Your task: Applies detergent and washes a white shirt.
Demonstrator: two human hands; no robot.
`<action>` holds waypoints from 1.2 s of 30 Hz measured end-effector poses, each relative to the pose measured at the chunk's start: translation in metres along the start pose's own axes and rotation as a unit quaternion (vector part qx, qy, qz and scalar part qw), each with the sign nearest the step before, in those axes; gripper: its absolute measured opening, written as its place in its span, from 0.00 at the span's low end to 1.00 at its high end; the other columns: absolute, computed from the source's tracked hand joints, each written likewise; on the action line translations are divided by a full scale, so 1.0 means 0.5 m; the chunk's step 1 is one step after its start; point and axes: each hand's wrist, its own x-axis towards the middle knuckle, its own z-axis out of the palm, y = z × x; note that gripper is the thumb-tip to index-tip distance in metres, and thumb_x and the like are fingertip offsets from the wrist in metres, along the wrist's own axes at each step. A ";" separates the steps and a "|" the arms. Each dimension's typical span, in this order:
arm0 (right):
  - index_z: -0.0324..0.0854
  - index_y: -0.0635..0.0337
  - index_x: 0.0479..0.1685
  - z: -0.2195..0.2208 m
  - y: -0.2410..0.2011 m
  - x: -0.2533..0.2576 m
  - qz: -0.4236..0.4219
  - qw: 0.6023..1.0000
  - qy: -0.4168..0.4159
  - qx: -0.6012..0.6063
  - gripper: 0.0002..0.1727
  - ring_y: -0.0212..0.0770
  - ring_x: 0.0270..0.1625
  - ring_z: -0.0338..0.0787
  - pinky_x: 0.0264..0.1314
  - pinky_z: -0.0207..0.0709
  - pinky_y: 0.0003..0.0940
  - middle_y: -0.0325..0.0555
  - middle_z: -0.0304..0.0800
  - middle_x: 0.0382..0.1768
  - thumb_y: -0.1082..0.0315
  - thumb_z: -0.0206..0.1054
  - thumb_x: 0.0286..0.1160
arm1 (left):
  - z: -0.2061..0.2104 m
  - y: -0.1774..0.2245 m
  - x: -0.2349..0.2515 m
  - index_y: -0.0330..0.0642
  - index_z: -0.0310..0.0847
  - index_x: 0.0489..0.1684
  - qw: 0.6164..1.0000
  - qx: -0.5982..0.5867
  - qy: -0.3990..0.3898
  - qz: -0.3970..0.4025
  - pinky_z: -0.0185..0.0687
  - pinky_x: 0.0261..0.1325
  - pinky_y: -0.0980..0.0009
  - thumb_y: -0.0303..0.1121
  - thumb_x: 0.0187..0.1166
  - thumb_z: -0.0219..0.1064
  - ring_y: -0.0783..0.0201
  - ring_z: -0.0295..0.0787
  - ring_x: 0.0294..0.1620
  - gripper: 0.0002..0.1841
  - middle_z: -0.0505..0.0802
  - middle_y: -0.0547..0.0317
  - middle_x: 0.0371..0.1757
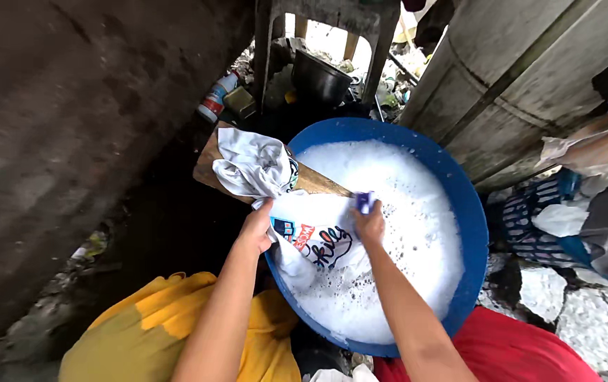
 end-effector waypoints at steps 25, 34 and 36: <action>0.66 0.66 0.82 -0.014 0.026 0.020 0.022 1.000 0.015 0.009 0.40 0.74 0.62 0.88 0.63 0.77 0.75 0.74 0.87 0.60 0.53 0.75 0.75 | 0.016 -0.001 0.011 0.42 0.63 0.84 1.000 -0.008 0.026 0.005 0.78 0.72 0.47 0.53 0.92 0.49 0.51 0.80 0.74 0.29 0.81 0.44 0.75; 0.69 0.61 0.83 0.062 -0.132 -0.099 -0.097 0.989 -0.107 0.020 0.39 0.71 0.62 0.89 0.60 0.80 0.72 0.71 0.87 0.62 0.50 0.75 0.75 | 0.013 -0.006 0.014 0.42 0.64 0.83 0.999 -0.004 0.037 0.005 0.78 0.72 0.48 0.52 0.93 0.49 0.52 0.80 0.73 0.29 0.81 0.45 0.75; 0.66 0.65 0.82 0.015 -0.024 -0.023 -0.036 0.999 -0.024 0.005 0.39 0.74 0.60 0.89 0.58 0.79 0.75 0.74 0.88 0.58 0.51 0.74 0.76 | 0.014 -0.008 0.013 0.42 0.63 0.84 0.999 -0.002 0.032 0.006 0.75 0.74 0.46 0.54 0.92 0.50 0.50 0.78 0.76 0.30 0.79 0.43 0.77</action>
